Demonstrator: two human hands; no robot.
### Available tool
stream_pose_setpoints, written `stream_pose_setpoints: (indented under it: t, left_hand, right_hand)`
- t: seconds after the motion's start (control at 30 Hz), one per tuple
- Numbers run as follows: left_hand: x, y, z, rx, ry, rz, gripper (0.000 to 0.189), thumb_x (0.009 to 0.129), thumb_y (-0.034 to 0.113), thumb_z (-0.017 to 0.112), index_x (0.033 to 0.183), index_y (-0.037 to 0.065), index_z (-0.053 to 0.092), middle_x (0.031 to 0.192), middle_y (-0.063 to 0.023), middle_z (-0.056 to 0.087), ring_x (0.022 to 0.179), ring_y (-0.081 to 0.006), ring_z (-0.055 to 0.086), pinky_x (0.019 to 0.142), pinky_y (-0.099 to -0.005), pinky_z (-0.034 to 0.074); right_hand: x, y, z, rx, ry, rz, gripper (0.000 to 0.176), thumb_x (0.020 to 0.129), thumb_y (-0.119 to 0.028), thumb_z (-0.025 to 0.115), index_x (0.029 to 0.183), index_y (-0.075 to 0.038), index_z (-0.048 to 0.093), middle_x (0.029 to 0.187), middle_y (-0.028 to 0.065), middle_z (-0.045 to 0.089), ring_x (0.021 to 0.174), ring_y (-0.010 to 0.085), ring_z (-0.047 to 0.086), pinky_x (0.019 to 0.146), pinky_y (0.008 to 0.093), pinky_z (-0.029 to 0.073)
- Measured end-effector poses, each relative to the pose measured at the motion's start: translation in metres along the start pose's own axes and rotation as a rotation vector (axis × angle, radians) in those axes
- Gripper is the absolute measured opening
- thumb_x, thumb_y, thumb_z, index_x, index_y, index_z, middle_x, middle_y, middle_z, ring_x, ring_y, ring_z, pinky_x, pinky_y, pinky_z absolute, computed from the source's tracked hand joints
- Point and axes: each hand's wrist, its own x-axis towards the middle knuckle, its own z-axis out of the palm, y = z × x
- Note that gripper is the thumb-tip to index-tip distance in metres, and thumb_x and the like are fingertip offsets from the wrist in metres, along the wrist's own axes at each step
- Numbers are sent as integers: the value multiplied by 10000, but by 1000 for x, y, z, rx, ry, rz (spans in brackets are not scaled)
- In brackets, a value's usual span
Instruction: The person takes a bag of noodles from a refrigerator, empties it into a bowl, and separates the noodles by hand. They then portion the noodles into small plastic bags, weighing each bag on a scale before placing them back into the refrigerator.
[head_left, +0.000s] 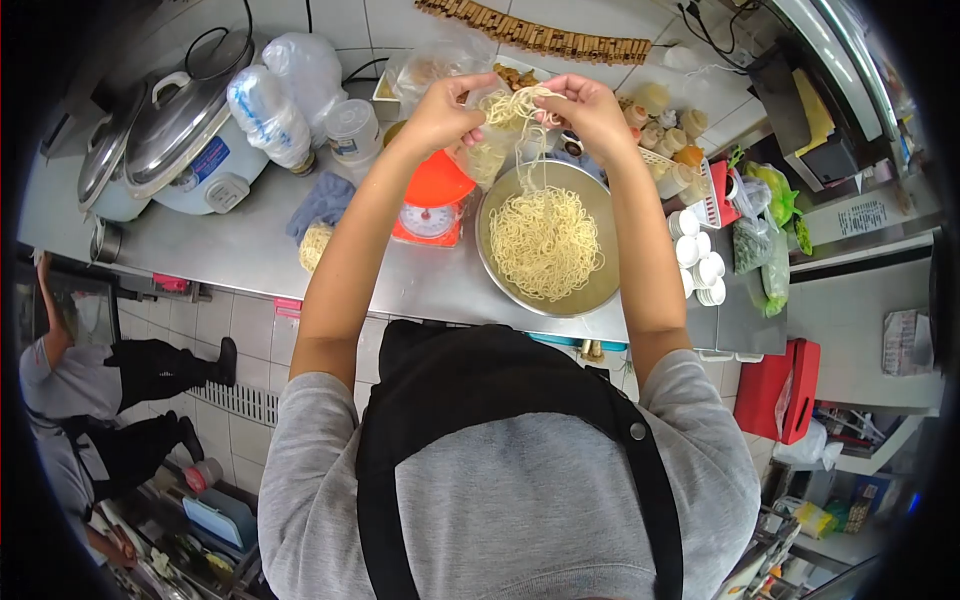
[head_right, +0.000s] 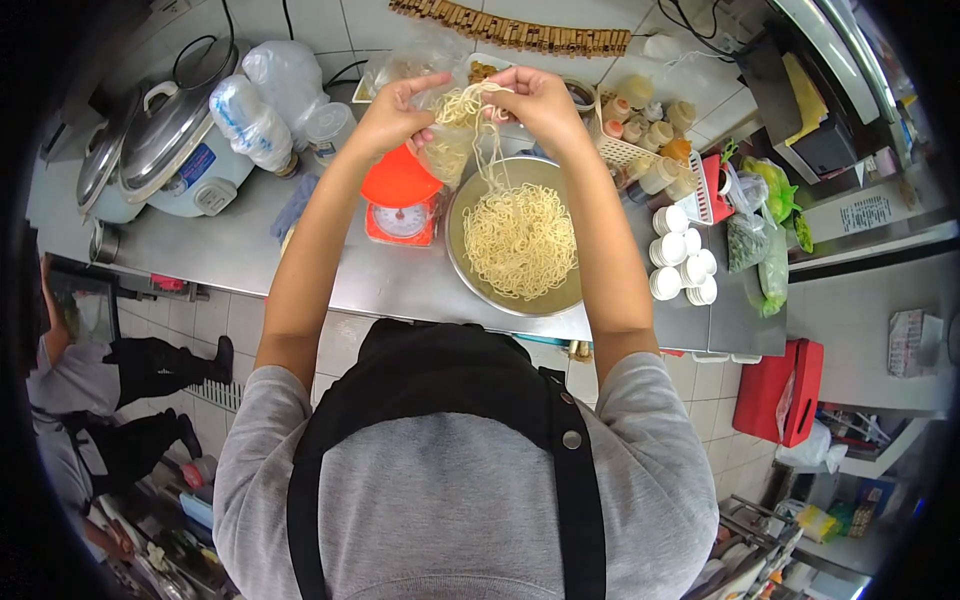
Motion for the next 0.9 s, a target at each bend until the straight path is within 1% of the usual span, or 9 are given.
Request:
stream_pose_setpoints:
  t: [0.03,0.17,0.23,0.47,0.53,0.73,0.77,0.83,0.9]
  left_hand:
    - [-5,-2,-6,16,23,-29,554,765,-24,492,1314,40,471,680,-45,628,514,-62,567,471,-188,472]
    - [-16,-28,-28,4,64,-16,544,773,-24,497,1314,31,468,705,-42,627,530,-61,568,478,-195,473]
    - [-23,-36,-36,15,94,-28,514,803,-10,517,1313,28,466,719,-39,626,535,-61,565,478,-195,467]
    - [-35,-44,-43,35,150,-29,459,855,43,542,1308,30,471,760,-33,636,535,-64,564,472,-199,461]
    - [-36,-44,-43,46,151,-47,554,752,-26,522,1302,24,477,791,-88,645,564,-104,607,498,-229,508]
    - [-37,-45,-43,70,155,-42,557,749,-25,522,1302,31,478,890,-118,657,568,-116,612,507,-242,514]
    - [-37,-45,-43,71,153,-42,557,749,-25,522,1302,31,478,890,-118,657,568,-116,612,507,-242,514]
    - [-37,-44,-41,105,170,-51,472,839,38,538,1307,68,484,915,-50,648,555,-67,571,485,-211,457]
    - [-36,-43,-41,109,158,-54,477,836,38,540,1309,68,483,936,-52,646,559,-67,572,489,-211,459]
  right_hand:
    - [7,5,1,27,-32,-4,164,810,-66,660,937,22,605,851,53,659,704,86,633,605,192,489]
    - [17,10,18,-66,-74,-7,161,807,-86,662,931,5,614,825,44,658,699,81,632,595,190,483]
    - [19,12,27,-131,-108,46,123,812,-94,661,913,-37,620,804,2,636,657,49,575,582,183,434]
    - [29,22,39,-241,-180,37,122,803,-109,664,906,-51,631,775,-17,626,644,38,559,578,177,421]
    - [27,23,42,-252,-177,65,125,801,-117,667,905,-56,632,750,-24,625,631,36,557,567,175,414]
    - [24,30,42,-286,-200,56,146,795,-128,678,911,-55,628,711,-31,617,605,34,553,535,177,414]
    - [23,32,42,-284,-198,56,146,795,-128,678,911,-55,628,711,-31,617,605,34,553,535,177,414]
    - [22,33,41,-274,-201,57,158,794,-126,681,921,-53,623,707,-27,614,607,36,554,534,181,423]
    - [20,33,41,-274,-199,72,162,794,-121,680,928,-52,621,707,-24,614,606,37,552,537,181,426]
